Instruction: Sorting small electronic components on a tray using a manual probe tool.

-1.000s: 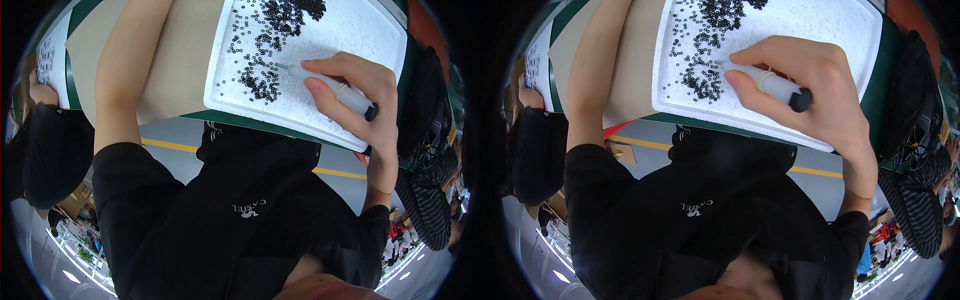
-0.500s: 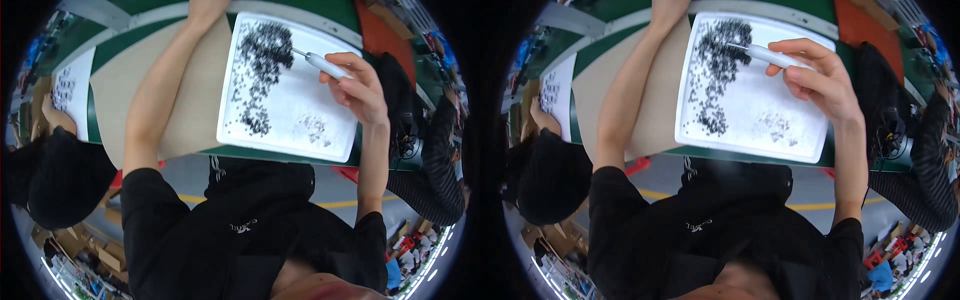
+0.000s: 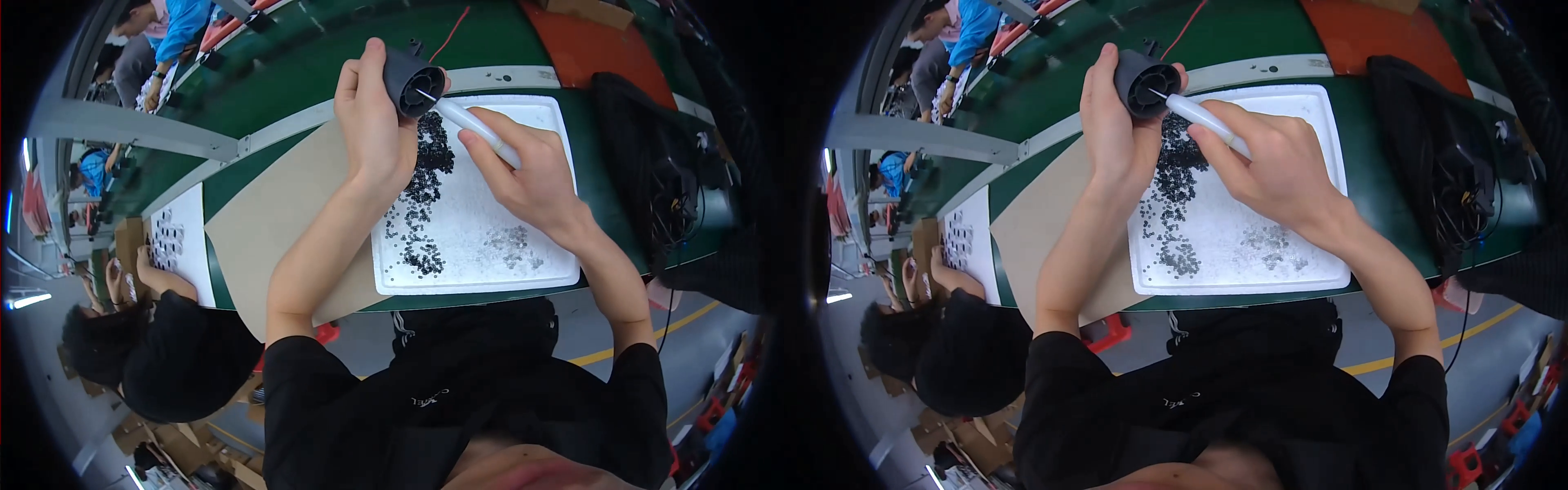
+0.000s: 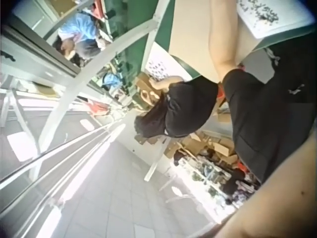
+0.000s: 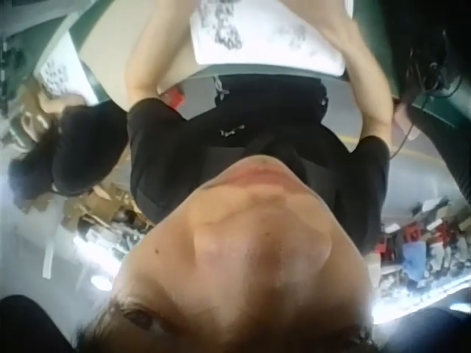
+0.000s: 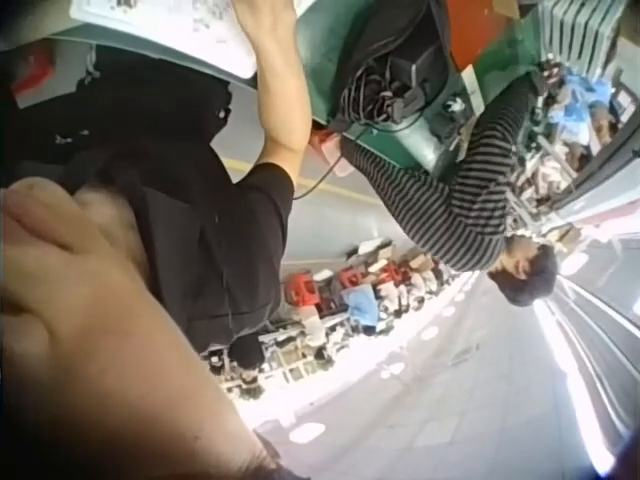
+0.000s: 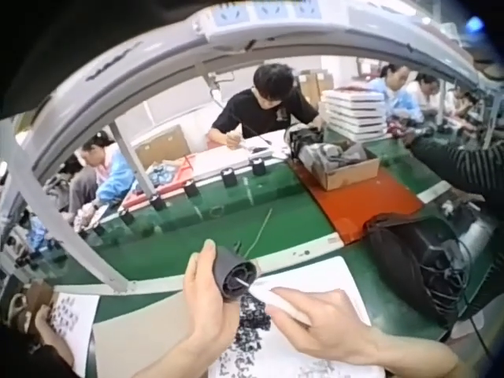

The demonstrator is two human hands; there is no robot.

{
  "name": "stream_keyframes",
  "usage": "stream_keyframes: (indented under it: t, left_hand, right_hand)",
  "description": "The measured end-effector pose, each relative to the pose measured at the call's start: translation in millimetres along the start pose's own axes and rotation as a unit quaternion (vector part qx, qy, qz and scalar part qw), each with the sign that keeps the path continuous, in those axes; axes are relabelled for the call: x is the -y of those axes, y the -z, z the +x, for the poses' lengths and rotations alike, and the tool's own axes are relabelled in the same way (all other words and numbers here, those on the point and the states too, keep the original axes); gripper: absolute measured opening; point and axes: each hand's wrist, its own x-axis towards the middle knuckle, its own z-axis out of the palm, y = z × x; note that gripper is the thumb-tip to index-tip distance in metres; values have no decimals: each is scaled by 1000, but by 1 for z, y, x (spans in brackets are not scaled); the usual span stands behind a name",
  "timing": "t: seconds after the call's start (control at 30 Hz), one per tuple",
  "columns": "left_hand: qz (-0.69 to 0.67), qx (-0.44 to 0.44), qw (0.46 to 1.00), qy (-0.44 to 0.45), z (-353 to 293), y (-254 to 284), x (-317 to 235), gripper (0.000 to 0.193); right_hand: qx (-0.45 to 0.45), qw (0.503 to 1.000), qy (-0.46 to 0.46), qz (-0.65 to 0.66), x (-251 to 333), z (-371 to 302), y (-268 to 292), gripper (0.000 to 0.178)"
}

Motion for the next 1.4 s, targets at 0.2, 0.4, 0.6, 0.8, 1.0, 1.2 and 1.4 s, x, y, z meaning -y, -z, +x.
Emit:
stream_keyframes:
  t: [0.2,0.4,0.6,0.8,1.0,1.2,1.4]
  left_hand:
    - [-14,11,1000,25,-2,-2,6,32]
    - [-2,-5,999,40,-4,-2,12,32]
    - [37,3,999,26,-3,0,16,32]
    - [12,-10,999,34,-3,0,20,32]
    - [98,38,993,-48,-12,-3,22,31]
    - [106,3,994,-41,-18,-6,27,30]
    - [102,-17,993,-52,-21,-6,27,29]
  right_hand:
    - [-11,1000,-3,-19,-1,-2,-5,27]
    - [-31,991,45,-122,1,-6,-4,23]
    - [-48,980,59,-185,-4,-11,-10,24]
    - [-30,978,57,-199,-8,-14,-8,26]
    - [-32,965,88,-245,-6,-16,-9,26]
    - [-14,962,81,-259,-7,-21,-13,30]
    - [-17,963,84,-256,-4,-19,-14,33]
